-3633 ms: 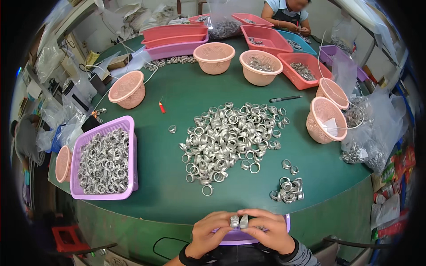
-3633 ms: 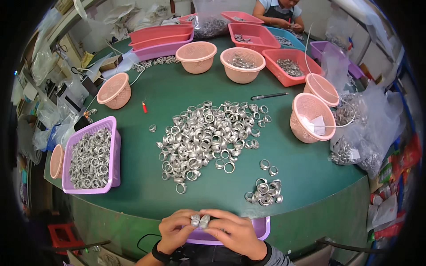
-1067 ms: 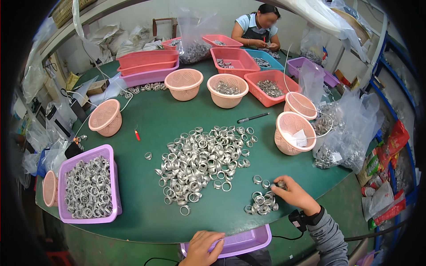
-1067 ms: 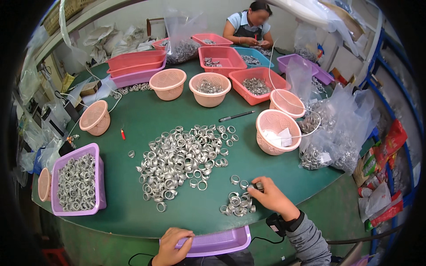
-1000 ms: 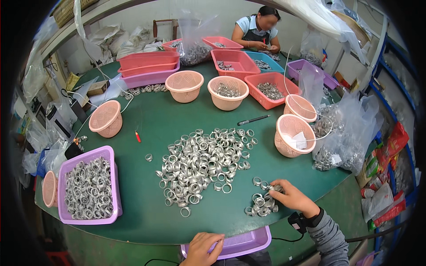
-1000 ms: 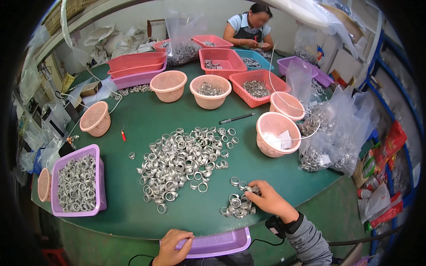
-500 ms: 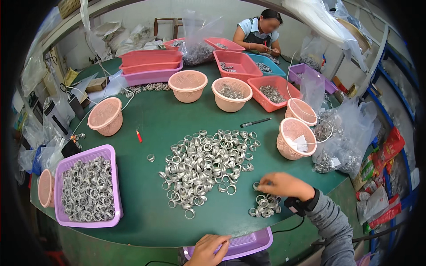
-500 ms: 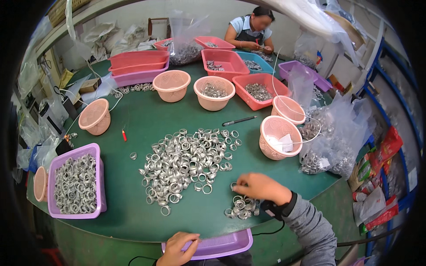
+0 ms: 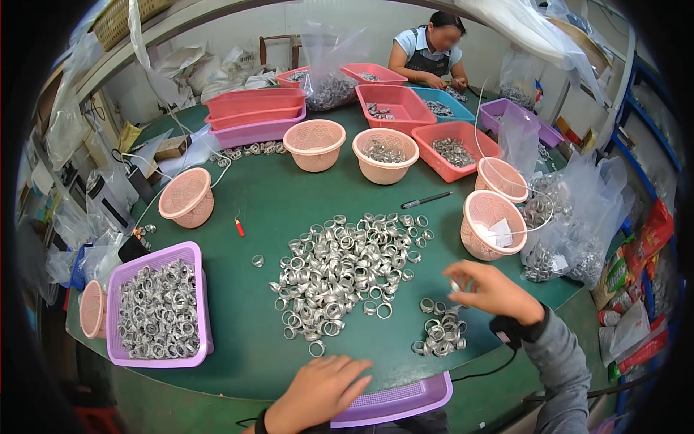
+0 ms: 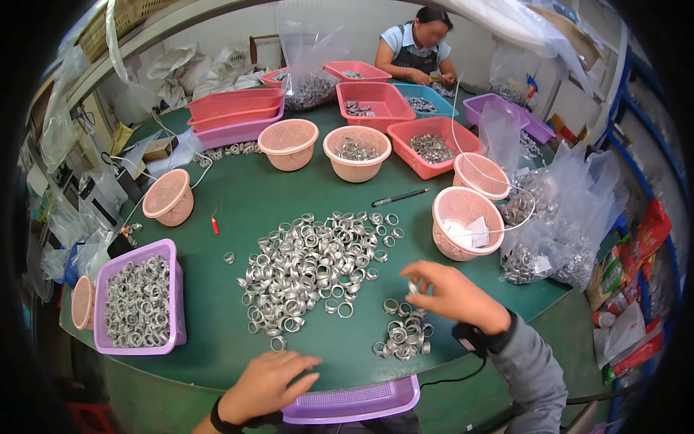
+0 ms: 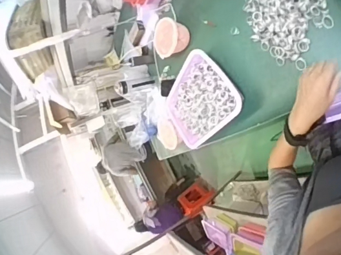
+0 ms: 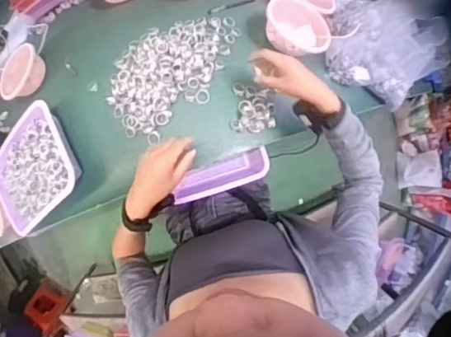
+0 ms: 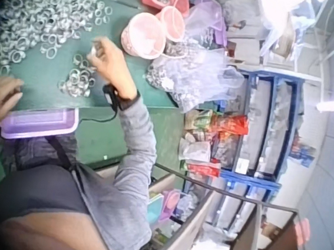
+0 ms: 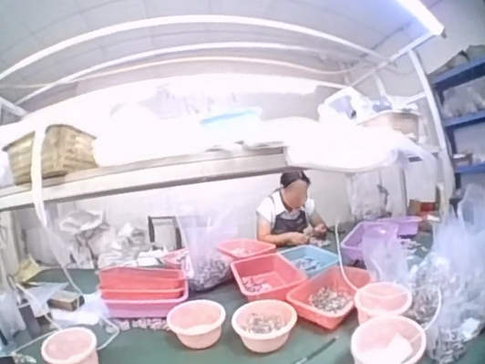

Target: The person is sorting small metal rings from a pile into plastic containers.

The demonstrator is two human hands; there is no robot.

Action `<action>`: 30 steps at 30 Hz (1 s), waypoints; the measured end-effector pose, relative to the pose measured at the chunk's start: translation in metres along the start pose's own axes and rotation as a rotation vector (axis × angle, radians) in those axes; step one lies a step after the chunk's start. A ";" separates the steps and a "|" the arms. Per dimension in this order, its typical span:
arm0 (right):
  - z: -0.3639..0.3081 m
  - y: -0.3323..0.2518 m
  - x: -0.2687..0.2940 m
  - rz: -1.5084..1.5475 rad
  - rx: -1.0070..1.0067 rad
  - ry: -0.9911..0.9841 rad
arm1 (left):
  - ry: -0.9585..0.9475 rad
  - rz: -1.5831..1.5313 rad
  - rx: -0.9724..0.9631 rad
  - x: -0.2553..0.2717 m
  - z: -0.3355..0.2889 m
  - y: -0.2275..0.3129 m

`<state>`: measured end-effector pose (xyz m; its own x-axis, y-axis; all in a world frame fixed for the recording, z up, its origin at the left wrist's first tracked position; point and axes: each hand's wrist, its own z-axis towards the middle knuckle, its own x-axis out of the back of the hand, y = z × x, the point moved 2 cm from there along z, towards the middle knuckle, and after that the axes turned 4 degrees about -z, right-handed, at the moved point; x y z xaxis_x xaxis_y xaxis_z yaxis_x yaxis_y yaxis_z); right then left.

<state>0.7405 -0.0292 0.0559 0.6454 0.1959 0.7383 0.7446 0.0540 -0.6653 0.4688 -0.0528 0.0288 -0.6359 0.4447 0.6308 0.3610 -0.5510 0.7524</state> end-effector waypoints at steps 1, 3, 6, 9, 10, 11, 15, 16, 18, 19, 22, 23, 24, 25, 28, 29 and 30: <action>-0.013 0.000 -0.001 0.095 0.040 0.010 | -0.065 0.218 -0.022 0.001 0.005 -0.002; -0.047 -0.001 -0.007 0.365 0.114 0.036 | -0.136 0.439 -0.061 -0.004 0.022 -0.010; -0.092 -0.003 -0.027 0.761 -0.004 -0.047 | -0.076 0.597 -0.125 -0.025 0.062 -0.025; -0.117 0.005 -0.051 0.834 -0.021 -0.009 | -0.036 0.659 -0.130 -0.047 0.090 -0.030; -0.120 0.006 -0.060 0.773 -0.033 0.015 | -0.120 0.669 -0.051 -0.054 0.092 -0.036; -0.123 0.004 -0.064 0.749 -0.034 0.036 | -0.201 0.674 0.027 -0.059 0.095 -0.037; -0.122 0.005 -0.083 0.810 -0.070 0.094 | -0.251 0.652 0.040 -0.050 0.087 -0.031; -0.122 0.004 -0.085 0.820 -0.071 0.094 | -0.210 0.503 0.016 -0.046 0.078 -0.022; -0.117 0.001 -0.092 1.128 -0.212 0.091 | -0.175 0.354 -0.002 -0.039 0.063 -0.005; -0.114 -0.001 -0.095 1.135 -0.220 0.089 | -0.192 0.119 0.020 -0.037 0.055 0.002; -0.103 -0.010 -0.099 1.113 -0.245 0.090 | -0.204 -0.239 0.084 -0.037 0.032 0.017; -0.097 -0.016 -0.102 1.133 -0.204 0.073 | -0.200 -0.353 0.114 -0.037 0.026 0.019; -0.092 -0.020 -0.105 1.151 -0.164 0.057 | -0.197 -0.362 0.115 -0.037 0.020 0.020; -0.089 -0.021 -0.110 1.182 -0.176 0.021 | -0.166 -0.396 0.124 -0.037 0.015 0.020; -0.082 -0.023 -0.124 1.144 -0.167 0.023 | -0.087 -0.412 0.125 -0.034 0.004 0.019; -0.081 -0.023 -0.127 1.134 -0.173 0.021 | -0.057 -0.461 0.139 -0.034 0.001 0.016; -0.080 -0.024 -0.130 1.157 -0.132 0.027 | -0.028 -0.510 0.153 -0.034 -0.002 0.013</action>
<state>0.6528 -0.1345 -0.0150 0.9533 0.0407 -0.2992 -0.2807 -0.2459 -0.9278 0.4940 -0.0764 0.0169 -0.7392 0.6489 0.1804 0.1067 -0.1516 0.9827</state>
